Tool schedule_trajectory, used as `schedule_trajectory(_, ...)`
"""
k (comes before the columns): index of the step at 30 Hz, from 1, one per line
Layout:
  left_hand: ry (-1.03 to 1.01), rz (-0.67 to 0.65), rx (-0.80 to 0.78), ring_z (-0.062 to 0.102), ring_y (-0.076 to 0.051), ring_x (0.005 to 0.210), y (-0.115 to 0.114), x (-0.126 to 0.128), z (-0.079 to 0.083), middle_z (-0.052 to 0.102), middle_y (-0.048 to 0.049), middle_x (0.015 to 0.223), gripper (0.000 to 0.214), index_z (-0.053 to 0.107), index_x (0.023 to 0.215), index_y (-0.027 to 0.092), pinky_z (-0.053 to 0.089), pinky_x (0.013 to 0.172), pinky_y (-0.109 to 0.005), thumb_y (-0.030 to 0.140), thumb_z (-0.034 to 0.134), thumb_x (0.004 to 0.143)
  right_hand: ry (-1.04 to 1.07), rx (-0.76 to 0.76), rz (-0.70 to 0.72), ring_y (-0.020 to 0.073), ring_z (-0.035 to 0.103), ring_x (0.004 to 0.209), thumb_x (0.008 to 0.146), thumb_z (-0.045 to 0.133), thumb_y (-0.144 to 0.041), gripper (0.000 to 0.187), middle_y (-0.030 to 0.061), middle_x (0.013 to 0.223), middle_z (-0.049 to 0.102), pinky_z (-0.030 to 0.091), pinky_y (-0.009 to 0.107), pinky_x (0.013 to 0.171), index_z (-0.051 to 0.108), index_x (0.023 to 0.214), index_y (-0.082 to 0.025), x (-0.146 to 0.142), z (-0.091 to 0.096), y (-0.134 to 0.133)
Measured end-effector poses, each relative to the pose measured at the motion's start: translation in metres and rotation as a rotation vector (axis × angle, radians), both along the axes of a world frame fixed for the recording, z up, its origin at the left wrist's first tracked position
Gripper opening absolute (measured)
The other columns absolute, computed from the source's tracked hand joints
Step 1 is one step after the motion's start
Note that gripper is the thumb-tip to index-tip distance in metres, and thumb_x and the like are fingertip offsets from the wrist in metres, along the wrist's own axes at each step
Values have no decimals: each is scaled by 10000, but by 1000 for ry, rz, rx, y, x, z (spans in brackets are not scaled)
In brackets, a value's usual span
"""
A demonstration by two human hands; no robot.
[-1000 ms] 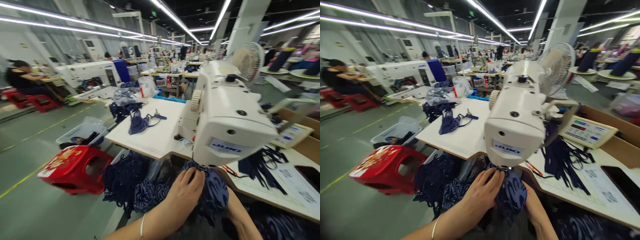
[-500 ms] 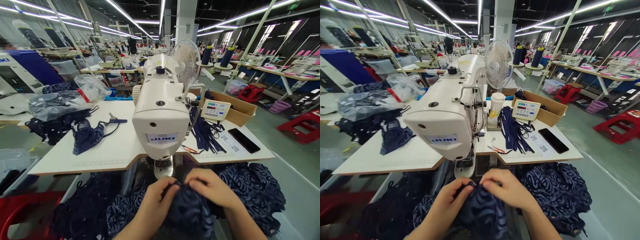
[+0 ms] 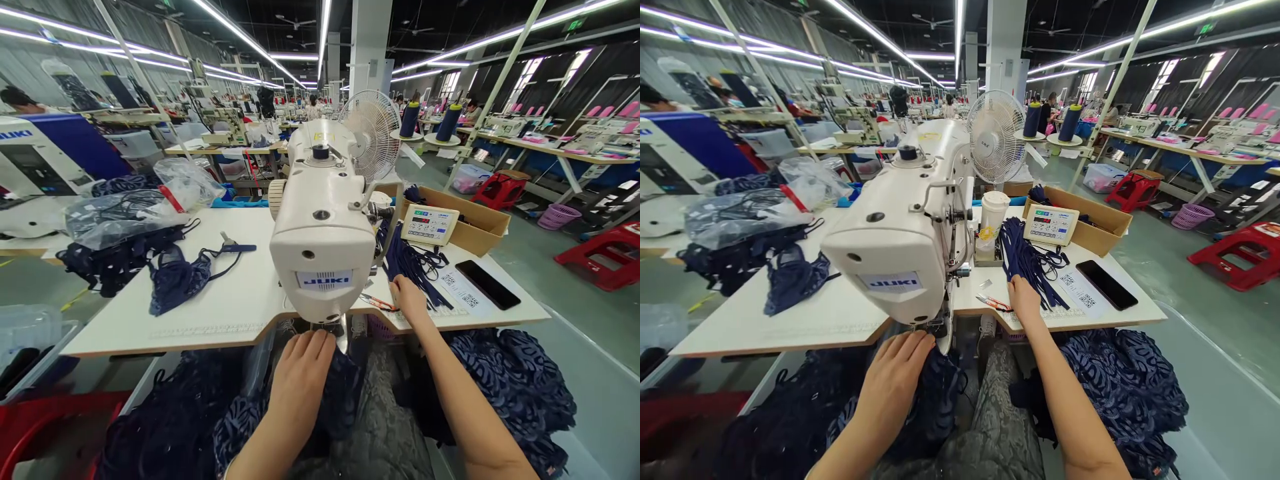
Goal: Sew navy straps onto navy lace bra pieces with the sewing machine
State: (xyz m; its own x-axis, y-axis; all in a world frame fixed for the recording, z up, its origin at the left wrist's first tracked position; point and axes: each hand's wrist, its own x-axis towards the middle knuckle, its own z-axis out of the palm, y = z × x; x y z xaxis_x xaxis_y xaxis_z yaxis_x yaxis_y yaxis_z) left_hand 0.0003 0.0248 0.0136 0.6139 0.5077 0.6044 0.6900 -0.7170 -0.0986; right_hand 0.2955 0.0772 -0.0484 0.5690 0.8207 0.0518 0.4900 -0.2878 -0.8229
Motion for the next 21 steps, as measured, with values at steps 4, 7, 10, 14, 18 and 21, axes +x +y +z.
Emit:
schedule_trajectory(4,-22,10,-57,650,-244,945,-10,0,-4,702,-102,1030,285,632,1043,129,499,863,-396,326,430,1000,284,136,104,120,376,533,789,545,-637,431,-56,612,400,311,227,480,467,733,-217,-9,15,-22)
schedule_trajectory(7,-38,24,-129,654,-248,1012,-19,4,-5,707,-98,1073,243,642,1070,148,503,889,-406,289,462,989,509,168,209,87,255,471,749,509,-734,515,-73,596,335,226,203,402,404,700,-233,-38,28,-42)
schedule_trajectory(10,-104,-79,-234,649,-204,1078,-21,5,-4,714,-74,1104,239,648,1093,178,488,961,-379,172,437,982,752,131,336,66,231,448,714,639,-667,481,-84,575,336,203,179,376,485,764,-215,-73,37,-59)
schedule_trajectory(14,-262,-214,-379,663,-165,1078,-13,-7,-7,721,-61,1115,261,639,1127,190,456,1054,-399,137,431,980,1032,72,430,57,322,429,696,768,-511,465,-95,559,409,285,165,393,573,988,-205,-107,39,-66)
schedule_trajectory(18,-433,-303,-517,677,-149,1059,-4,-21,-15,722,-46,1121,258,638,1128,198,454,1078,-421,129,445,972,844,154,421,92,445,532,749,719,-489,445,-64,674,481,377,194,446,574,1066,-211,-122,34,-64)
schedule_trajectory(21,-461,-335,-558,672,-146,1067,0,-25,-18,716,-48,1134,250,641,1134,193,456,1078,-414,129,468,964,668,231,384,105,446,585,810,642,-472,380,-48,712,484,404,214,508,560,1062,-200,-129,32,-61)
